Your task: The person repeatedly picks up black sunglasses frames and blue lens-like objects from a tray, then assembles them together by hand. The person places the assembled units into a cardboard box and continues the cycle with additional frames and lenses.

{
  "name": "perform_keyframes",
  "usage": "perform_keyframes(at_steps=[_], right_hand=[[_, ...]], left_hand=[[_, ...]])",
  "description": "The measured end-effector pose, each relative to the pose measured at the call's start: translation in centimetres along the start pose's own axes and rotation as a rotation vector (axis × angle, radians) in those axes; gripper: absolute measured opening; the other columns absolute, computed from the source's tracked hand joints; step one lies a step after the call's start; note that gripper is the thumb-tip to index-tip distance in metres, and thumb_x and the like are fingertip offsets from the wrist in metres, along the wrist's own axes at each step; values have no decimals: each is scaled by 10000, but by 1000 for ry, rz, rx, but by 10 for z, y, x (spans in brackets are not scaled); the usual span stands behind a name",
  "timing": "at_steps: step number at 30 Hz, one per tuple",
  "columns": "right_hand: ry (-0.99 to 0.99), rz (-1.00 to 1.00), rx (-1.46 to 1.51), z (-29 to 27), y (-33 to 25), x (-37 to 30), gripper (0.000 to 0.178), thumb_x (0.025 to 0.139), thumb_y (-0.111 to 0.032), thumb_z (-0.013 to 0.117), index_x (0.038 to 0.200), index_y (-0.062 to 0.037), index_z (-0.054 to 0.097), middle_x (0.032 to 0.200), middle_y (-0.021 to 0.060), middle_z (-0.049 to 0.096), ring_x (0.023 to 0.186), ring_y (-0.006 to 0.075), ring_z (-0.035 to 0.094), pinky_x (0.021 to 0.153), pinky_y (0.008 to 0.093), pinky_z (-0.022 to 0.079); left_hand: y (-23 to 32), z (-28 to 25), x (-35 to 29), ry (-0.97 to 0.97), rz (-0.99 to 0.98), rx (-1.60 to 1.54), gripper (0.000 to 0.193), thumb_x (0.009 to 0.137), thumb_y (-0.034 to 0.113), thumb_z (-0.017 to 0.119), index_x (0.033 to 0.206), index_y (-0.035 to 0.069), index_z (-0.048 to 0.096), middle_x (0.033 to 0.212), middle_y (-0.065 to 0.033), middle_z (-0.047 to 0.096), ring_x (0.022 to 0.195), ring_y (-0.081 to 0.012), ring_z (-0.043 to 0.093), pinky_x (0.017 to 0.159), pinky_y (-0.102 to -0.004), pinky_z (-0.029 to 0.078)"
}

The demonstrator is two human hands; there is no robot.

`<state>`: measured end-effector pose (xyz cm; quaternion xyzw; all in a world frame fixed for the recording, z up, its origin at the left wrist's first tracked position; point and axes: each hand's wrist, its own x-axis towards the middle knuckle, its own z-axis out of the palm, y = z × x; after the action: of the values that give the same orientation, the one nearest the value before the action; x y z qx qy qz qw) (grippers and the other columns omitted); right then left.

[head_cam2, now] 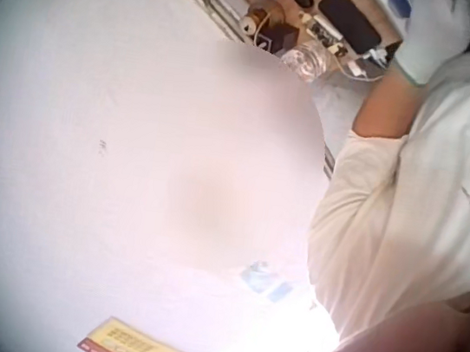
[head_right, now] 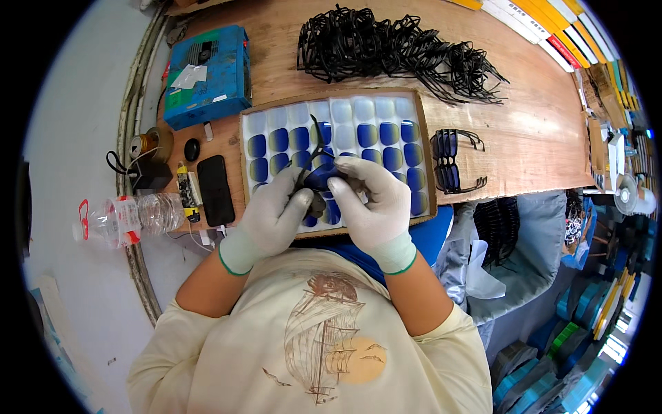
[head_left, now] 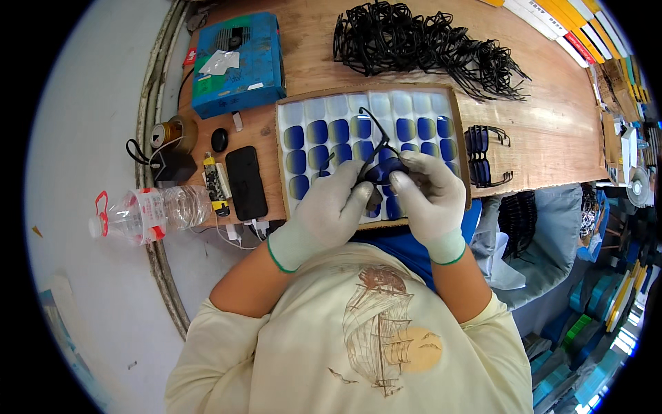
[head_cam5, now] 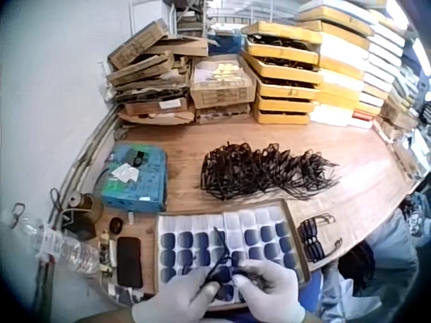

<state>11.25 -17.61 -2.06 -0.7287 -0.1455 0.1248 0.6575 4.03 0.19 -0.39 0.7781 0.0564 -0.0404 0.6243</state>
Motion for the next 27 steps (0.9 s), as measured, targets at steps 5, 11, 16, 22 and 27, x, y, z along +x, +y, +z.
perform_keyframes(at_steps=[5,11,16,22,27], right_hand=[[20,-24,218,13,-20,-8,137,933,-28,683,1054,34,698,835,30,677,741,87,616,700,257,522],[-305,150,142,-4,-32,-6,179,989,-150,632,919,7,684,744,3,637,696,64,555,646,247,458],[-313,162,169,-7,-38,-8,225,978,-194,617,924,14,681,780,16,643,712,66,538,651,247,432],[-484,115,417,-15,-38,-8,238,983,-185,580,980,36,669,850,41,654,785,89,558,719,259,451],[-481,66,300,-17,-41,-9,233,998,-171,578,958,39,669,809,20,632,758,81,540,696,250,442]], left_hand=[[14,-12,-17,-8,53,36,209,1038,141,504,1104,-40,585,812,-165,704,747,-290,714,694,-382,544],[24,-25,-31,-27,122,50,186,1022,126,537,1084,-28,623,794,-149,692,703,-256,702,658,-359,535],[38,-30,-32,-71,164,127,183,1019,120,540,1083,-28,625,799,-120,690,717,-209,701,664,-347,537],[31,-25,-31,-194,45,-233,206,1021,105,519,1115,-52,613,803,-95,690,735,-166,670,700,-318,536],[35,-24,-32,-174,29,-232,212,1034,105,508,1133,-55,605,800,-87,687,730,-149,654,687,-305,530]])
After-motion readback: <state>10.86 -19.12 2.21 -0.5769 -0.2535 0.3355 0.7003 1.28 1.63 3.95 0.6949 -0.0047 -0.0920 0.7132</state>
